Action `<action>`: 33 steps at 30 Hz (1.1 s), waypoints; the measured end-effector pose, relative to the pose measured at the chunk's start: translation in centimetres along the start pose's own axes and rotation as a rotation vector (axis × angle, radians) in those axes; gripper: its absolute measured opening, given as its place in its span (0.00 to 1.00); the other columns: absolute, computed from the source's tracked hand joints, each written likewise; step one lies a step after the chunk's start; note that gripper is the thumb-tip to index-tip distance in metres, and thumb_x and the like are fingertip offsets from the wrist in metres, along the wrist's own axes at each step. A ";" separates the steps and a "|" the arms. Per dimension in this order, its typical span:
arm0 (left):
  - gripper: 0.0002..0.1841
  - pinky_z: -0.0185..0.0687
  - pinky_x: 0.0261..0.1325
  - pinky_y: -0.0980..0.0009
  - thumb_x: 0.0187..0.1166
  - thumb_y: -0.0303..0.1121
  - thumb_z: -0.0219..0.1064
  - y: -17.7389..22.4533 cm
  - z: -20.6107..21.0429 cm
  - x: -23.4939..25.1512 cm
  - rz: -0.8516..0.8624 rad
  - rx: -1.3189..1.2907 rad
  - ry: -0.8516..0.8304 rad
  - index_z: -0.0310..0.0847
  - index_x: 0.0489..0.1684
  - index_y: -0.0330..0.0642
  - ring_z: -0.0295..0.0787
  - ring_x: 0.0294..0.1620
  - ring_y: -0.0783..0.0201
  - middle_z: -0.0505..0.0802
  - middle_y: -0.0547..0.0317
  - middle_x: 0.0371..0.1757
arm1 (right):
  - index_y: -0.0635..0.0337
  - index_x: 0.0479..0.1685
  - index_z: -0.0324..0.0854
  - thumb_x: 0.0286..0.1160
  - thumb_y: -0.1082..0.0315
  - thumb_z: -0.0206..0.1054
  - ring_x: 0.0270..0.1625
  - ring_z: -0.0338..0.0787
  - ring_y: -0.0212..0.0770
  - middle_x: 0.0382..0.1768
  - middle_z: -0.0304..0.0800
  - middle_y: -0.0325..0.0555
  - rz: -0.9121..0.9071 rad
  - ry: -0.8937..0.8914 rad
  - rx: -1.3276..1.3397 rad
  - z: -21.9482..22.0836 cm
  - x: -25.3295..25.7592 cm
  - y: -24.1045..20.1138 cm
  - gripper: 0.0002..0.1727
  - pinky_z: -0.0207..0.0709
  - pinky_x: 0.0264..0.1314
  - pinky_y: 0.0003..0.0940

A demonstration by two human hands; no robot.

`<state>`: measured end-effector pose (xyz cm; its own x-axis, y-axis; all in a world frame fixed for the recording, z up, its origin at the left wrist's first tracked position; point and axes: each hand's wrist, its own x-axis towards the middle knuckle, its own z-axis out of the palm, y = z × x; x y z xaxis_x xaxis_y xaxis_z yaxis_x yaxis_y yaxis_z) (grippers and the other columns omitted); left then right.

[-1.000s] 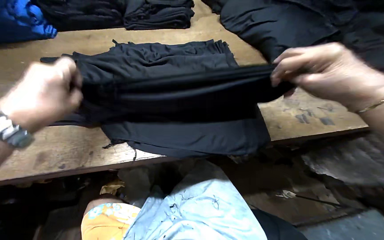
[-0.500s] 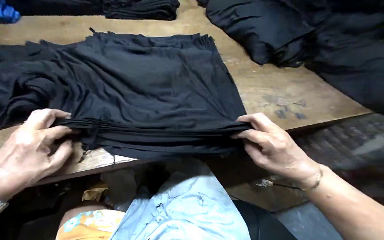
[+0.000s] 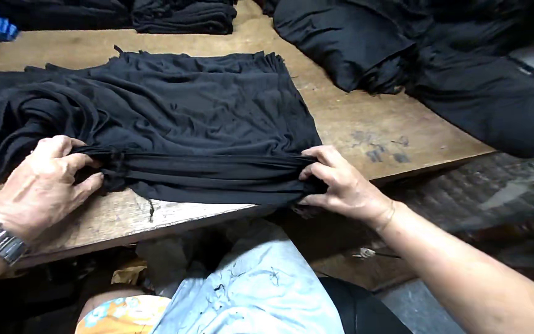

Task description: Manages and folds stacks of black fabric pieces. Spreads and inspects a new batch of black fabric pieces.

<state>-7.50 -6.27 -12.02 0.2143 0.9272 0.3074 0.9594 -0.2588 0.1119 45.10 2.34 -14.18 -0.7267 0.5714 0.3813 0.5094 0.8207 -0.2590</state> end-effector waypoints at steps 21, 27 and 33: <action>0.51 0.77 0.64 0.33 0.62 0.81 0.60 5.1 -1.0 1.1 -0.246 0.109 -0.118 0.89 0.46 0.30 0.79 0.67 0.29 0.81 0.29 0.67 | 0.59 0.47 0.88 0.75 0.66 0.70 0.40 0.86 0.20 0.41 0.91 0.35 0.060 0.154 0.160 -11.6 9.7 1.3 0.09 0.82 0.50 0.21; 0.34 0.80 0.52 0.31 0.79 0.58 0.62 7.0 0.3 3.9 -0.335 0.252 -0.132 0.85 0.39 0.25 0.82 0.62 0.25 0.82 0.25 0.61 | 0.43 0.47 0.88 0.78 0.56 0.71 0.33 0.83 0.14 0.36 0.88 0.21 0.358 0.199 0.187 -14.4 12.8 -0.2 0.07 0.79 0.34 0.15; 0.13 0.78 0.43 0.25 0.81 0.31 0.62 4.0 -2.1 5.2 -0.240 0.206 -0.056 0.84 0.38 0.25 0.86 0.48 0.23 0.84 0.26 0.57 | 0.45 0.34 0.86 0.79 0.69 0.65 0.23 0.79 0.16 0.28 0.87 0.22 0.483 0.197 0.339 -15.1 13.7 0.8 0.08 0.73 0.25 0.12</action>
<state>-2.99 -3.10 -7.97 -0.0189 0.9702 0.2418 0.9995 0.0246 -0.0209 42.58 10.75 4.24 -0.3352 0.8935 0.2988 0.5617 0.4441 -0.6980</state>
